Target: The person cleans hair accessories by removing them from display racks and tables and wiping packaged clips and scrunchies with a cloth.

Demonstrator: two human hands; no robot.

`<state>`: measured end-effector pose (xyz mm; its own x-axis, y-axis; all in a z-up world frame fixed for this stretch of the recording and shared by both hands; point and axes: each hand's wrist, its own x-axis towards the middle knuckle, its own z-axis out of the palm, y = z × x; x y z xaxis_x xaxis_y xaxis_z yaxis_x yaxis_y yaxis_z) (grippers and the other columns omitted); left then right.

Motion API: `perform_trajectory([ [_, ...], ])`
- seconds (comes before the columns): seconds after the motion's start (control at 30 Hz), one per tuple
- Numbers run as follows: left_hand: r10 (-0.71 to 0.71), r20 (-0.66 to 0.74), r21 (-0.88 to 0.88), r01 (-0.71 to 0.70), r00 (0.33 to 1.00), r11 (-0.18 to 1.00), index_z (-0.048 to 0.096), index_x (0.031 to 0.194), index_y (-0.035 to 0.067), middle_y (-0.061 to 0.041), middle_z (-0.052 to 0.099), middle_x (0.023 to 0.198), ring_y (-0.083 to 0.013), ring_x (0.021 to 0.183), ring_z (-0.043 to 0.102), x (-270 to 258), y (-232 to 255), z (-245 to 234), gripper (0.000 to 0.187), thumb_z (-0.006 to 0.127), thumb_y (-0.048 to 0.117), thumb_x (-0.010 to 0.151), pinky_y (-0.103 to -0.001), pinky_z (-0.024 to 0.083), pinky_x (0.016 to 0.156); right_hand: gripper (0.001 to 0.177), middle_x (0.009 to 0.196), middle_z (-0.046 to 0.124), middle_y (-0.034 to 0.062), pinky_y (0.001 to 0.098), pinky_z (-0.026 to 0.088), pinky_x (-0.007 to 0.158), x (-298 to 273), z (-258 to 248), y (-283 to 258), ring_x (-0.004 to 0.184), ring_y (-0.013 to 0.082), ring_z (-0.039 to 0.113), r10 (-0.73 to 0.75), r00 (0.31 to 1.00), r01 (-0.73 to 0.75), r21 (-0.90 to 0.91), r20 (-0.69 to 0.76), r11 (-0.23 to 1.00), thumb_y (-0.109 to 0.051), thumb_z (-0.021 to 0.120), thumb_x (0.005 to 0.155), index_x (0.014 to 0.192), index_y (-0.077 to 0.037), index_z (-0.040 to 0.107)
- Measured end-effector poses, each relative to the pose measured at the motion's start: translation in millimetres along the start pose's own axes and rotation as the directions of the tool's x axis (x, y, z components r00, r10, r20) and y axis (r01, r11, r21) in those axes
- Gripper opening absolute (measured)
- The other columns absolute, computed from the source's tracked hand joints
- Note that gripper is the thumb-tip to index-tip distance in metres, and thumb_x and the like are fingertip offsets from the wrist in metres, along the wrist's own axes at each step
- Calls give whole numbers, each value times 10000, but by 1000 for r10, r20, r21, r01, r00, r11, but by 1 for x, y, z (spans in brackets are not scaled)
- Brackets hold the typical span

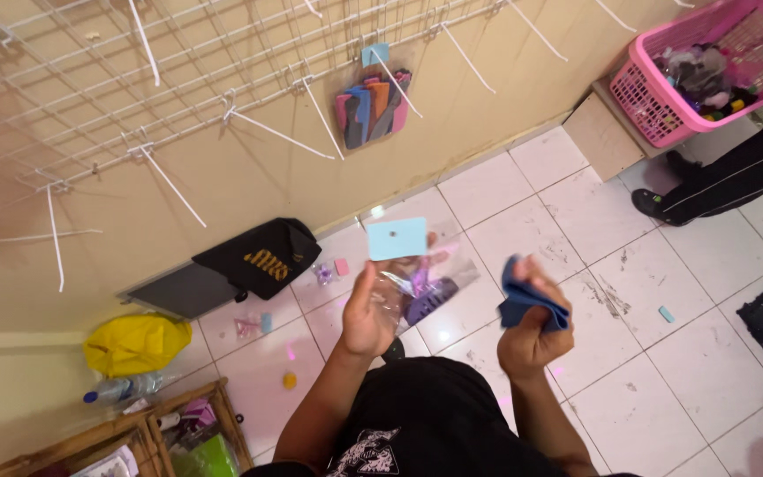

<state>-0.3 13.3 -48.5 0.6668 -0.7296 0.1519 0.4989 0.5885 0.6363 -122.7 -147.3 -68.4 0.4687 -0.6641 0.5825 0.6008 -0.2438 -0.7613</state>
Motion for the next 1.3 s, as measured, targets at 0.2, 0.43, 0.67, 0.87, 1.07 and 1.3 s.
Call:
perform_trajectory([
  [0.2, -198, -99, 107, 208, 975, 972, 381, 1567, 66, -123, 563, 1418, -232, 1241, 576, -7, -42, 9, 592, 253, 416, 1107, -437, 463, 1051, 304, 1375, 618, 294, 599, 369, 1200, 13, 28, -5, 1379, 444, 549, -63, 887, 318, -506, 457, 802, 47, 440, 1048, 1314, 51, 588],
  [0.43, -106, -86, -78, 100, 991, 992, 462, 1496, -41, -218, 585, 1421, -292, 1276, 605, 4, -13, -10, 583, 261, 395, 1165, -458, 476, 1112, 318, 1140, 771, 164, 610, 447, 1202, 43, -28, 7, 1218, 350, 727, 250, 690, -377, 42, 680, 925, -233, 516, 1044, 1063, 23, 703],
  [0.67, -275, 221, 147, 247, 936, 958, 165, 1652, 29, -131, 308, 1674, -274, 1517, 372, 6, 16, 10, 676, 294, 416, 1113, -431, 307, 1259, 397, 1538, 449, 244, 541, 460, 1164, 90, -43, 4, 1414, 399, 505, 178, 590, -533, 214, 787, 819, -323, 541, 1084, 893, -11, 695],
  [0.87, -368, 381, 519, 134, 848, 845, 181, 1654, 7, -124, 179, 1765, -252, 1634, 205, -3, 56, 9, 663, 303, 419, 1150, -387, 185, 1319, 434, 1125, 727, 282, 353, 523, 627, 55, -103, 49, 790, 267, 658, 669, 366, -863, -33, 647, 504, -219, 593, 1067, 1146, 188, 723],
  [1.07, -479, 244, 725, 169, 843, 667, 301, 1614, -21, -197, 437, 1543, -292, 1384, 473, -7, 60, -11, 647, 285, 405, 1126, -397, 365, 1153, 411, 1179, 710, 275, 373, 565, 790, 68, -77, 42, 977, 276, 701, 600, 362, -814, -72, 713, 576, -218, 613, 1081, 1171, 174, 697],
  [1.3, -187, 61, 287, 162, 981, 944, 464, 1488, -67, -194, 562, 1476, -293, 1393, 534, -18, 39, -31, 653, 252, 442, 1137, -414, 408, 1200, 484, 1500, 464, 256, 511, 519, 1094, 43, -58, 53, 1348, 359, 558, 410, 429, -849, 204, 804, 487, -267, 613, 1058, 1295, 154, 581],
])
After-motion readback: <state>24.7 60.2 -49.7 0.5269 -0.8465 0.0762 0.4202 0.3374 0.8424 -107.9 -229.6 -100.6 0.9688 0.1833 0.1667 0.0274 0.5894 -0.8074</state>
